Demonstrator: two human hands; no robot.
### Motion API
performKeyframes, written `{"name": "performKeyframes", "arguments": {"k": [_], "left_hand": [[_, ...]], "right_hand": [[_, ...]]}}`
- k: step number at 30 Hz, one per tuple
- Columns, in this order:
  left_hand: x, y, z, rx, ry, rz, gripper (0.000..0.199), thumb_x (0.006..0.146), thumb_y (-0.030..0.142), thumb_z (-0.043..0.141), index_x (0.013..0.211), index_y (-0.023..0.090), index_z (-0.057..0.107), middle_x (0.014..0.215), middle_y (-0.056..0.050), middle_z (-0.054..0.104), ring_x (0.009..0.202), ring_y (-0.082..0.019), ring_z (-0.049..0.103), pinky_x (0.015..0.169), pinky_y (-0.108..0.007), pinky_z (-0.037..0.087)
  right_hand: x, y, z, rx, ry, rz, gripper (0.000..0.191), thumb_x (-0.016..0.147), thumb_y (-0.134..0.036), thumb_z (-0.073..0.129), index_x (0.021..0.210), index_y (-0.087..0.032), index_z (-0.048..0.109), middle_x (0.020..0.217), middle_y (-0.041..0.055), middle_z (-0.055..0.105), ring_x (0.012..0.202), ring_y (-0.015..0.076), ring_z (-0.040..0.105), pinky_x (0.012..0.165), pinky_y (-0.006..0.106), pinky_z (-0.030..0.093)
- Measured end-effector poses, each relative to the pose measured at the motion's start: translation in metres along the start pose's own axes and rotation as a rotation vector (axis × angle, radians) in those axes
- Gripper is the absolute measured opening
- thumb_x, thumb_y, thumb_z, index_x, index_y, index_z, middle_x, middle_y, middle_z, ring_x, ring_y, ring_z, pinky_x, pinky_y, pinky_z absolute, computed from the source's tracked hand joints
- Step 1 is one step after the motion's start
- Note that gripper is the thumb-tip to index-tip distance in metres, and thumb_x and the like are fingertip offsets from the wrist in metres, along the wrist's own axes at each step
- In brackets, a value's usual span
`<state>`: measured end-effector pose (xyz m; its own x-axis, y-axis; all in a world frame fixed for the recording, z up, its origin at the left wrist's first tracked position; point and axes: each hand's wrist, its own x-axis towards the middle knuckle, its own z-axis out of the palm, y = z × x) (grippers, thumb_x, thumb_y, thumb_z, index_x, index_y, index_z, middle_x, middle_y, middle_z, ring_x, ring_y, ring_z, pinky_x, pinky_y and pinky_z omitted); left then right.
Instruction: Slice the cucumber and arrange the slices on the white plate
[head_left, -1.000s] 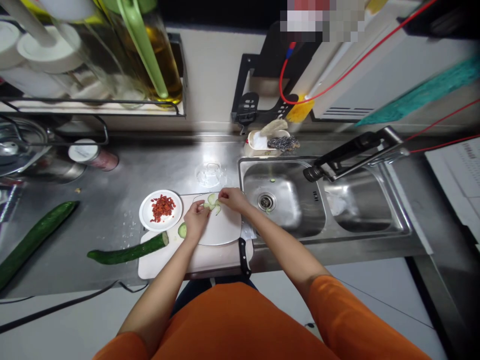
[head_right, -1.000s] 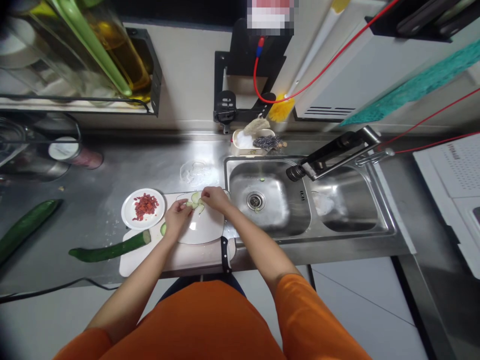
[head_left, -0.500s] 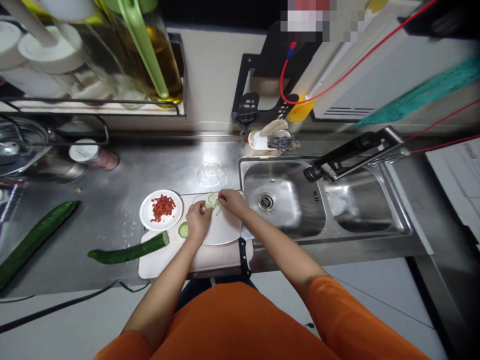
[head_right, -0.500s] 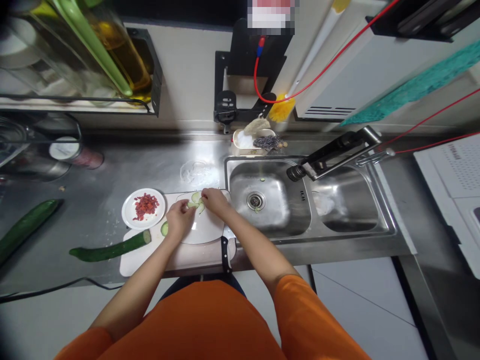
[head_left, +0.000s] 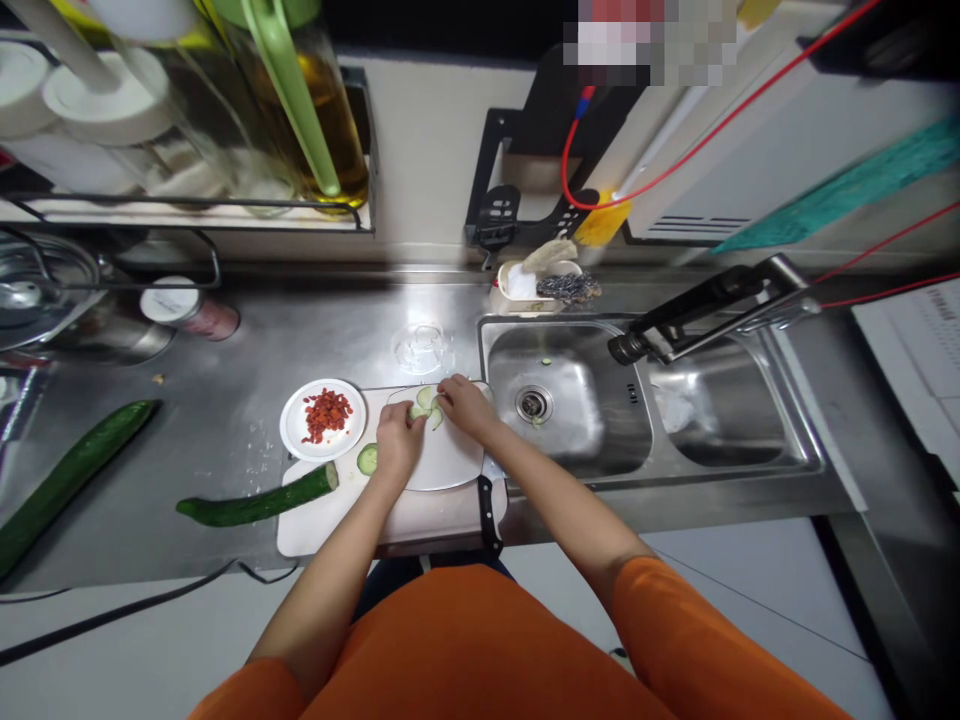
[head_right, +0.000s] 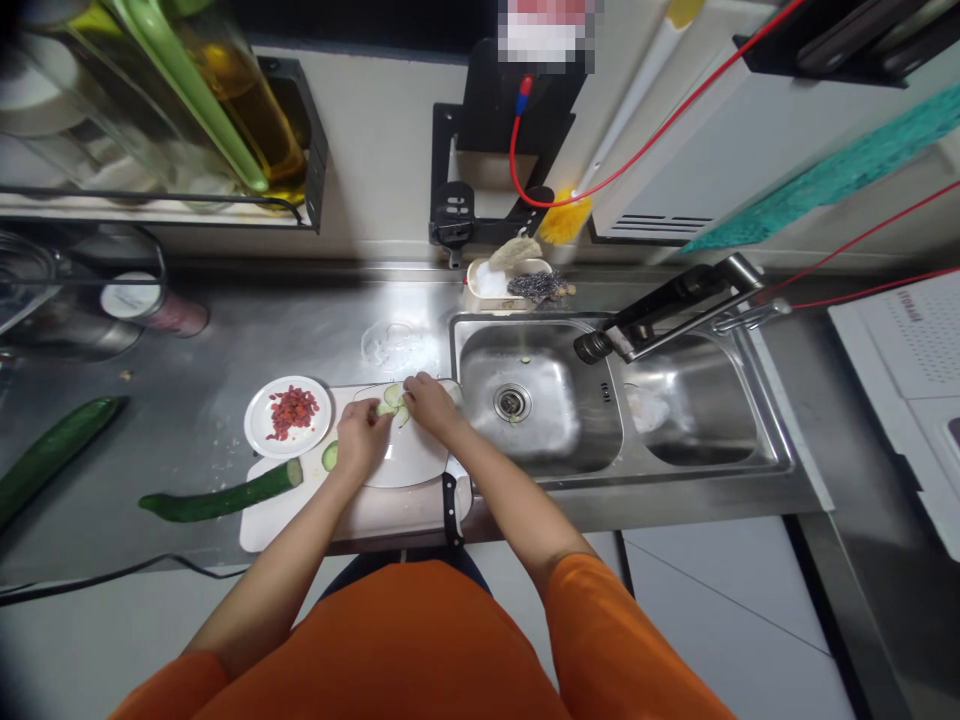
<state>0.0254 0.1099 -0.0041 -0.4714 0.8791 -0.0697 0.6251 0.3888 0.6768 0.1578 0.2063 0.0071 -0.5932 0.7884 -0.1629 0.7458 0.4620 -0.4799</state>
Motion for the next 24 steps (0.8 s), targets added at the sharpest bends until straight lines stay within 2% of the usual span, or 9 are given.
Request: {"name": "performKeyframes", "arguments": {"k": [6,15,18,21,24], "left_hand": [[0.0,-0.004,0.002,0.04,0.004,0.036,0.025,0.078,0.026,0.061,0.1,0.016,0.063,0.091,-0.008,0.057,0.073,-0.018,0.055,0.079,-0.034,0.047],[0.0,-0.001,0.0,0.064,0.022,0.071,0.028,0.079,0.027,0.06,0.104,0.015,0.063,0.093,-0.009,0.06,0.078,-0.02,0.058,0.081,-0.035,0.048],[-0.005,-0.003,-0.018,0.072,0.04,0.107,0.029,0.081,0.028,0.057,0.106,0.015,0.063,0.095,-0.01,0.063,0.081,-0.021,0.059,0.083,-0.035,0.048],[-0.018,-0.014,-0.051,0.124,0.041,0.123,0.028,0.084,0.029,0.052,0.107,0.015,0.064,0.095,-0.01,0.065,0.08,-0.02,0.06,0.083,-0.034,0.047],[-0.035,-0.029,-0.085,0.279,-0.012,0.042,0.029,0.084,0.03,0.052,0.107,0.017,0.065,0.1,-0.01,0.066,0.087,-0.022,0.061,0.081,-0.032,0.047]], "right_hand": [[-0.018,0.003,0.006,0.022,0.055,-0.066,0.017,0.089,-0.015,0.047,0.089,-0.018,0.064,0.095,0.007,0.057,0.094,0.0186,0.049,0.077,0.027,0.038],[-0.023,0.004,0.01,0.08,0.117,-0.104,0.022,0.087,-0.013,0.048,0.097,-0.018,0.067,0.097,0.0085,0.058,0.097,0.0207,0.048,0.084,0.032,0.042],[-0.031,0.004,0.006,0.102,0.168,-0.103,0.023,0.086,-0.013,0.049,0.099,-0.018,0.068,0.097,0.0097,0.059,0.097,0.0218,0.049,0.085,0.034,0.042],[-0.048,0.002,0.004,0.132,0.213,-0.092,0.022,0.086,-0.013,0.05,0.097,-0.017,0.068,0.094,0.01,0.06,0.093,0.0219,0.05,0.086,0.035,0.043],[-0.071,-0.006,0.009,0.165,0.22,-0.092,0.021,0.086,-0.013,0.049,0.095,-0.018,0.068,0.091,0.009,0.06,0.09,0.0215,0.051,0.084,0.036,0.044]]}}
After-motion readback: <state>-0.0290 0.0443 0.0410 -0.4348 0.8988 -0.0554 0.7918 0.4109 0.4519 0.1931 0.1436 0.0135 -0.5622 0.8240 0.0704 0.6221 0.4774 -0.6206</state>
